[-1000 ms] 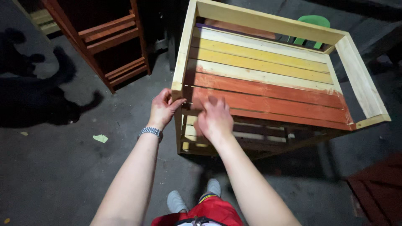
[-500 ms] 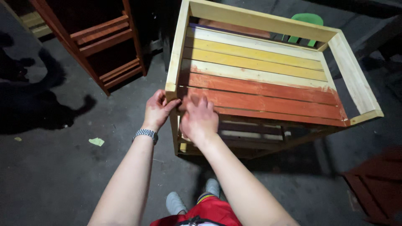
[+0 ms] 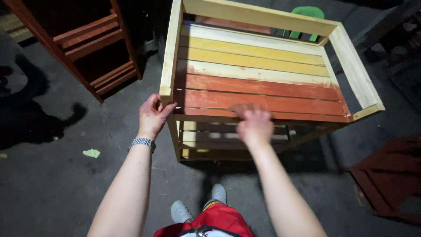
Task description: The person dips their hands into a pot of reddish-brown wood stain resting on a green plastic chair, then rubs the stain onto the slatted top and frame of a small wooden rack using a cloth and their hands, working around the piece to coat the bare wood.
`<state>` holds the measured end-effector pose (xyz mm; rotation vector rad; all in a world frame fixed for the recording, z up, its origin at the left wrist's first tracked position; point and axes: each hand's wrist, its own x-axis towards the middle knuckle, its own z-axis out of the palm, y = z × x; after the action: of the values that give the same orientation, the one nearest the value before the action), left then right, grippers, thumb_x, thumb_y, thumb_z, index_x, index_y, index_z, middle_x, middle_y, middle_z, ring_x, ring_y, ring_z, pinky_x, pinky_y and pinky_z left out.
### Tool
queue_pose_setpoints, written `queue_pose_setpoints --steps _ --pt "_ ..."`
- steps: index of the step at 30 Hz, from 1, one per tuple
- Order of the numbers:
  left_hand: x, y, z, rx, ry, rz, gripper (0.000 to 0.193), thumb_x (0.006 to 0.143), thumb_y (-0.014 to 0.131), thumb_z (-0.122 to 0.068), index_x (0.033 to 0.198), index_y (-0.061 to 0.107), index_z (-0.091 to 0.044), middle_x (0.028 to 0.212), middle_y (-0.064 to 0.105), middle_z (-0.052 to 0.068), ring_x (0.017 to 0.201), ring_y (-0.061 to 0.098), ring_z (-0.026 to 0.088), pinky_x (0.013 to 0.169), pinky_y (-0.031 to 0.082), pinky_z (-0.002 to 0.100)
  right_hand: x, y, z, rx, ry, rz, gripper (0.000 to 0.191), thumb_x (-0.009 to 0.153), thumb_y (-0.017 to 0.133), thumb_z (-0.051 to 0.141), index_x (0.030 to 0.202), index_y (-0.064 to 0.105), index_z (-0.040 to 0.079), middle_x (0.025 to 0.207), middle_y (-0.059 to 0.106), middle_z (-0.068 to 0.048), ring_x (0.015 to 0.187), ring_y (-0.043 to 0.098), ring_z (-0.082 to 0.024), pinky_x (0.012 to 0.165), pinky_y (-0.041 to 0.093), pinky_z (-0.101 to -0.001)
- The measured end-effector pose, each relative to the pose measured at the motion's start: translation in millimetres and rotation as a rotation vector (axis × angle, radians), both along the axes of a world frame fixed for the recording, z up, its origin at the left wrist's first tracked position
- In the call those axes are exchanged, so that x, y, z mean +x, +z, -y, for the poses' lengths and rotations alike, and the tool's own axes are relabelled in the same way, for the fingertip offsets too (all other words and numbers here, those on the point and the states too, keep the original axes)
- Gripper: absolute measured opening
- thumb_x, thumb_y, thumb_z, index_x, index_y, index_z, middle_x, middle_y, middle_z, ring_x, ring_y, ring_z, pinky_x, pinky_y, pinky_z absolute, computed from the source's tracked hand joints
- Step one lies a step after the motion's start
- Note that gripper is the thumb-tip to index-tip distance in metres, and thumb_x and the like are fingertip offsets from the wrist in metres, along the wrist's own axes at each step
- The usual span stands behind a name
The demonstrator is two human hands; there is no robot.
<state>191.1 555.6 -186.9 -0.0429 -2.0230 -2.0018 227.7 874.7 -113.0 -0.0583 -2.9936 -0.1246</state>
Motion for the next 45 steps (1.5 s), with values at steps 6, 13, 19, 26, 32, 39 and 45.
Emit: queue_pose_setpoints --steps 6,13,19,26,32,39,45 --pt "1 8 -8 0.0 0.065 -0.013 0.024 0.086 0.084 -0.01 0.1 0.065 -0.003 0.093 0.073 0.0 0.085 0.064 0.005 0.079 0.055 0.024 -15 -8 8 0.232 -0.171 0.075 0.077 0.082 0.064 0.036 0.151 0.039 0.015 0.143 0.047 -0.021 0.125 0.045 -0.043 0.098 0.04 -0.071" --pt "1 5 -6 -0.02 0.097 0.052 0.026 0.086 0.084 -0.008 0.104 0.066 -0.002 0.096 0.074 0.002 0.087 0.066 0.007 0.079 0.056 0.025 7 -13 183 0.195 0.26 0.152 0.035 0.095 0.056 0.034 0.126 0.058 0.019 0.146 0.042 -0.025 0.131 0.043 -0.051 0.093 0.036 -0.0772" --pt "0 -1 -2 -0.014 0.087 0.016 0.026 0.089 0.085 -0.01 0.107 0.069 -0.001 0.096 0.068 0.006 0.086 0.057 0.009 0.077 0.049 0.026 14 5 149 -0.02 0.303 0.267 0.047 0.09 0.06 0.031 0.137 0.057 0.025 0.149 0.046 -0.014 0.134 0.045 -0.035 0.102 0.045 -0.0575" --pt "8 6 -5 -0.007 0.16 0.033 0.023 0.086 0.079 -0.015 0.104 0.067 -0.007 0.093 0.071 -0.008 0.083 0.064 0.001 0.075 0.055 0.02 12 -10 11 -0.02 0.058 0.178 0.072 0.086 0.058 0.029 0.155 0.039 0.037 0.16 0.035 -0.012 0.131 0.048 -0.035 0.095 0.052 -0.0546" --pt "10 -1 -10 -0.113 0.329 -0.024 0.025 0.09 0.078 -0.018 0.108 0.068 -0.003 0.085 0.062 -0.004 0.075 0.052 0.005 0.068 0.046 0.023 7 -14 -119 -0.055 -0.142 0.031 0.065 0.084 0.061 0.026 0.147 0.051 0.033 0.153 0.042 -0.015 0.133 0.043 -0.049 0.092 0.054 -0.0553" --pt "3 -16 -14 -0.137 0.435 -0.129 0.024 0.096 0.077 -0.02 0.107 0.067 -0.002 0.096 0.069 0.003 0.086 0.063 0.009 0.08 0.052 0.027 -33 5 -156 -0.539 0.233 -0.303 0.056 0.079 0.069 0.022 0.134 0.063 0.016 0.127 0.065 -0.019 0.117 0.061 -0.041 0.098 0.052 -0.0516" --pt "0 -23 -9 -0.27 0.517 -0.141 0.027 0.093 0.077 -0.02 0.108 0.068 0.0 0.099 0.07 0.01 0.089 0.066 0.016 0.083 0.054 0.032 -80 16 -63 -0.263 0.297 0.064 0.075 0.087 0.066 0.042 0.156 0.04 0.029 0.156 0.041 -0.019 0.136 0.044 -0.042 0.109 0.04 -0.0584"
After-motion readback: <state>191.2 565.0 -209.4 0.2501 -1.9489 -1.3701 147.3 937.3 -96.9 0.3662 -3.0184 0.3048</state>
